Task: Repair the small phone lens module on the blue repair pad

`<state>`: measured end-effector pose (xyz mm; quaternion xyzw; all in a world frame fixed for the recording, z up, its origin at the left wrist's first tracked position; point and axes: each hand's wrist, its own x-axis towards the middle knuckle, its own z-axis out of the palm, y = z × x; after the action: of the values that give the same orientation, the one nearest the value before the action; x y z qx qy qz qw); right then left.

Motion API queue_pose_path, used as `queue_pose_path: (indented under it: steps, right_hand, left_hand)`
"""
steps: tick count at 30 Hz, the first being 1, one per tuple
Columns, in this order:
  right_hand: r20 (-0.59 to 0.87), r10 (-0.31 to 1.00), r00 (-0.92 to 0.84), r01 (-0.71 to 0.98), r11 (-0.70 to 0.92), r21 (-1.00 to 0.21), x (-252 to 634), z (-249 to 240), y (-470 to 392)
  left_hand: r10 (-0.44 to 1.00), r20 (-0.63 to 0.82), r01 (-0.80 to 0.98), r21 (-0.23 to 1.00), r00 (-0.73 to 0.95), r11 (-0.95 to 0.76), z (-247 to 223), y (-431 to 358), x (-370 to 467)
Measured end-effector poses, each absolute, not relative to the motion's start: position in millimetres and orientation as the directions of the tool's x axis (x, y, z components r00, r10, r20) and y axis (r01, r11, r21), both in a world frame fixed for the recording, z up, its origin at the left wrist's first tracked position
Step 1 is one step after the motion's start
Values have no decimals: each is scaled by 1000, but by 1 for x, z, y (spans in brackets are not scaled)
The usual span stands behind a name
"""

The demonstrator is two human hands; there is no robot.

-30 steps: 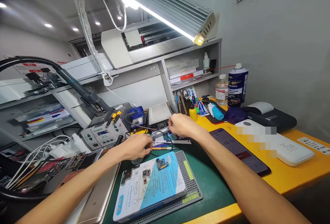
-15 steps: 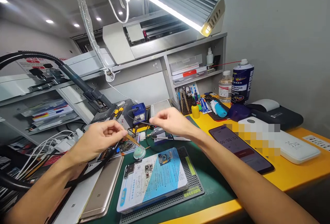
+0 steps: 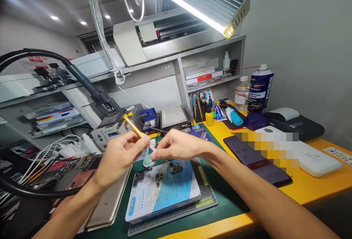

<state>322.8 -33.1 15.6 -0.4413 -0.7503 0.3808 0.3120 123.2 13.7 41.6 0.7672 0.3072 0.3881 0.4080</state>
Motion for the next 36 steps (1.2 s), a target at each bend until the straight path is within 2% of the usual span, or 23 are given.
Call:
queue_pose_path:
  steps: [7,13,19,24,28,32,36]
  right_hand:
    - [169,918,-359,407,317,-857,310,15,-37]
    - [134,930,-343,365,263,-893,306,15,-38]
    - [6,930,-368,167,72,-983,300,8,-37]
    - [14,945,-328,225,92,-970,301,11,-39]
    - [106,973,-207,223,153,-963,309,18,-39]
    - [181,983,-22,212,182,-960,309,20,-36]
    - [194,980,-38,138,198,-970,299,16,-34]
  left_hand:
    - [829,229,54,953,511,-297,14,20,114]
    - [850,157,-77,988,503,-137,-2,26,110]
    - [869,132,-136,988,477,-76,-6,17,102]
    - [908,107,-181,983,406,-35,2,23,90]
    - [967,175,-247,961,182,-128,12,33,78]
    - [931,226,-71,974,285,-215,7,27,78]
    - [905,300,99,934,301,-343,2,17,85]
